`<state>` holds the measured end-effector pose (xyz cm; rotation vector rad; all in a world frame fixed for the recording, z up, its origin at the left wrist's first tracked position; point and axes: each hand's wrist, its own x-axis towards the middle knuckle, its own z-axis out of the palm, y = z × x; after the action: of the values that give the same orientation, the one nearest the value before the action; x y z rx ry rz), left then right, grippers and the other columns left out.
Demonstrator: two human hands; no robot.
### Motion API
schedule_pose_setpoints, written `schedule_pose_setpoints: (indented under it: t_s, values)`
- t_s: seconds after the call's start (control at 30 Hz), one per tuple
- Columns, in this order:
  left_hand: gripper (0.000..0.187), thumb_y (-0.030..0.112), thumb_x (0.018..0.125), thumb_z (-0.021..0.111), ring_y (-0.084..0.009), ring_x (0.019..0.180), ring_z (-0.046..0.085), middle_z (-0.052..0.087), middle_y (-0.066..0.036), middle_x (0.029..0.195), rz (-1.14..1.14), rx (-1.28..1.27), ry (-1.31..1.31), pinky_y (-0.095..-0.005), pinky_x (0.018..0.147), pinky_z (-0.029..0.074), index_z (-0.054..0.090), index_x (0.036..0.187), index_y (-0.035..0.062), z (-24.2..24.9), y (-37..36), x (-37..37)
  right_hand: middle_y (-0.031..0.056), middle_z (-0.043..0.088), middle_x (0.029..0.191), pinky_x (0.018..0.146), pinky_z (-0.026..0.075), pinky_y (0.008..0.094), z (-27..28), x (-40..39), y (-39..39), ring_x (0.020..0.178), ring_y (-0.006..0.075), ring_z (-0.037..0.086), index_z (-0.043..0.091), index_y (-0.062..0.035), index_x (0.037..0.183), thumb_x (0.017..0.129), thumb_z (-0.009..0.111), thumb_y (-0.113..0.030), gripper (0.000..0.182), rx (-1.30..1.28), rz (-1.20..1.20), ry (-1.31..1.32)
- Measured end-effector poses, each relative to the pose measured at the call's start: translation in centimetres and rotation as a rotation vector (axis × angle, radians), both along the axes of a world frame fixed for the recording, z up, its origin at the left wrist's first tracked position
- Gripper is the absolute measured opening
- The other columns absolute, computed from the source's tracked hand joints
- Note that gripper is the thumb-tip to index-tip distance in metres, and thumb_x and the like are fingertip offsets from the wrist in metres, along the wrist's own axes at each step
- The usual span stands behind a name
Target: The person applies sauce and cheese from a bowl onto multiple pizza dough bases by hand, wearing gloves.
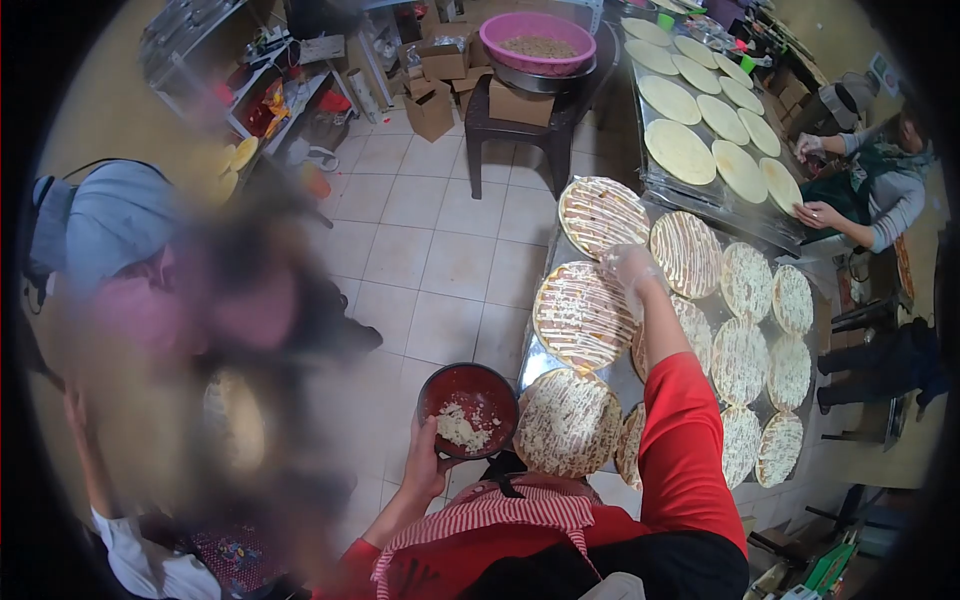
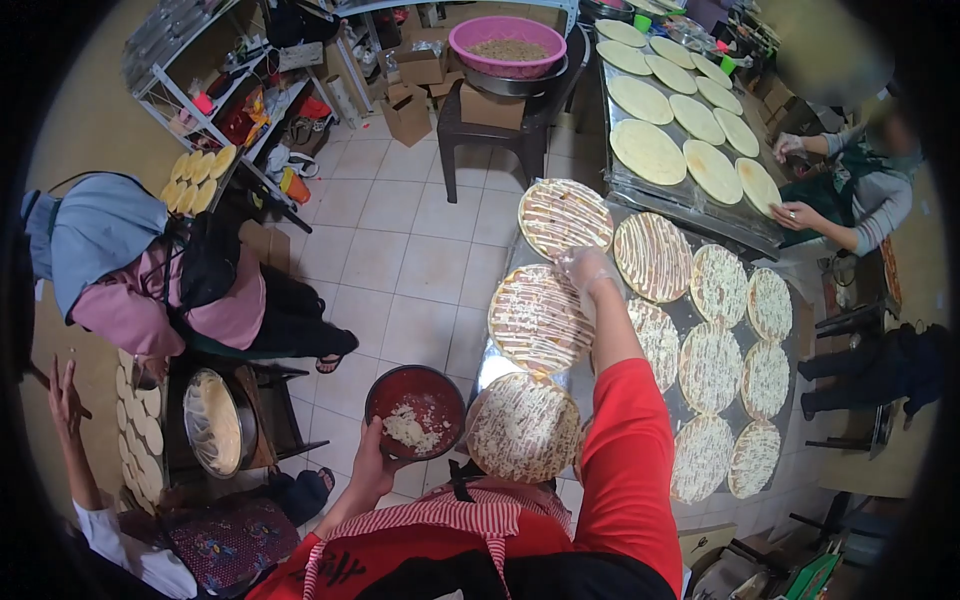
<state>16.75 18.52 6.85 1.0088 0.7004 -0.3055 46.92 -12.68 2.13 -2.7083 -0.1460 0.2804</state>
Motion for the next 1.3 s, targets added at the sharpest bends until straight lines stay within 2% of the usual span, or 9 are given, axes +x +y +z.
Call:
schedule_pose_setpoints:
  t_s: [0.13, 0.2, 0.33, 0.6, 0.7, 0.87, 1.03, 1.2, 1.3]
  values:
    - [0.042, 0.038, 0.090, 0.037, -0.0253, 0.112, 0.043, 0.036, -0.010, 0.124, 0.005, 0.001, 0.006, -0.0467, 0.078, 0.049, 0.026, 0.123, 0.0146, -0.2, -0.3, 0.1, 0.0159, 0.062, 0.089, 0.072, 0.045, 0.0338, 0.0, -1.4, -1.3, 0.080, 0.0293, 0.059, 0.064, -0.0069, 0.093, 0.072, 0.061, -0.027, 0.029, -0.051, -0.013, 0.050]
    - [0.042, 0.037, 0.090, 0.036, -0.0252, 0.112, 0.043, 0.037, -0.010, 0.124, 0.003, -0.008, 0.002, -0.0466, 0.078, 0.049, 0.026, 0.123, 0.0143, -0.3, -0.5, 0.3, 0.0165, 0.062, 0.089, 0.071, 0.045, 0.0336, 0.8, -2.7, -0.8, 0.080, 0.0302, 0.059, 0.063, -0.0069, 0.093, 0.073, 0.060, -0.029, 0.030, 0.298, 0.052, 0.246]
    - [0.043, 0.036, 0.090, 0.036, -0.0252, 0.112, 0.043, 0.037, -0.011, 0.124, -0.031, -0.013, -0.020, -0.0463, 0.078, 0.049, 0.025, 0.124, 0.0135, 0.4, -1.3, 0.9, 0.0165, 0.059, 0.101, 0.082, 0.043, 0.0362, 0.0, -2.2, 1.8, 0.093, 0.0310, 0.056, 0.062, -0.0103, 0.100, 0.074, 0.057, -0.035, 0.036, -0.115, 0.046, 0.177]
    - [0.043, 0.036, 0.090, 0.036, -0.0251, 0.113, 0.043, 0.036, -0.011, 0.124, -0.020, -0.028, -0.013, -0.0456, 0.079, 0.048, 0.024, 0.125, 0.0137, 0.2, -1.3, 0.4, 0.0147, 0.058, 0.104, 0.084, 0.043, 0.0361, 0.9, -1.5, 2.1, 0.096, 0.0306, 0.055, 0.062, -0.0123, 0.100, 0.079, 0.050, -0.029, 0.030, -0.195, 0.159, 0.214]
    - [0.043, 0.035, 0.090, 0.037, -0.0235, 0.109, 0.045, 0.038, -0.010, 0.123, 0.006, -0.039, -0.002, -0.0418, 0.075, 0.050, 0.024, 0.126, 0.0146, -0.3, -0.9, -0.1, 0.0176, 0.061, 0.088, 0.071, 0.046, 0.0355, 1.1, -1.0, 0.7, 0.082, 0.0321, 0.059, 0.065, -0.0063, 0.084, 0.075, 0.057, -0.022, 0.020, -0.177, -0.058, 0.044]
    - [0.044, 0.035, 0.089, 0.039, -0.0221, 0.105, 0.048, 0.039, -0.009, 0.121, 0.029, -0.031, 0.016, -0.0382, 0.070, 0.051, 0.025, 0.126, 0.0151, -0.3, -0.8, -0.4, 0.0175, 0.061, 0.088, 0.071, 0.046, 0.0358, 0.1, -0.5, -0.8, 0.081, 0.0332, 0.058, 0.064, -0.0056, 0.086, 0.074, 0.058, -0.025, 0.024, -0.149, -0.037, 0.030]
    - [0.043, 0.038, 0.090, 0.038, -0.0243, 0.112, 0.043, 0.037, -0.010, 0.124, 0.001, -0.015, 0.020, -0.0453, 0.079, 0.048, 0.026, 0.123, 0.0134, -0.2, -0.9, -0.3, 0.0177, 0.061, 0.087, 0.069, 0.046, 0.0361, -1.1, -1.4, -3.1, 0.080, 0.0333, 0.059, 0.064, -0.0051, 0.087, 0.073, 0.058, -0.023, 0.023, -0.131, -0.125, 0.041]
    - [0.044, 0.036, 0.090, 0.038, -0.0234, 0.109, 0.045, 0.038, -0.010, 0.123, -0.013, -0.035, 0.005, -0.0414, 0.075, 0.050, 0.025, 0.125, 0.0139, -0.2, -0.9, -0.1, 0.0179, 0.062, 0.084, 0.066, 0.046, 0.0349, 1.5, -5.1, -4.4, 0.072, 0.0308, 0.060, 0.064, -0.0046, 0.085, 0.073, 0.057, -0.030, 0.029, -0.054, -0.130, 0.267]
    - [0.043, 0.036, 0.090, 0.038, -0.0236, 0.109, 0.046, 0.038, -0.010, 0.123, -0.030, -0.039, 0.000, -0.0415, 0.075, 0.050, 0.025, 0.125, 0.0140, 0.2, -1.1, 0.4, 0.0164, 0.062, 0.082, 0.064, 0.046, 0.0349, -5.0, -3.5, -6.3, 0.070, 0.0298, 0.059, 0.064, -0.0055, 0.085, 0.072, 0.058, -0.031, 0.029, -0.250, -0.039, 0.162]
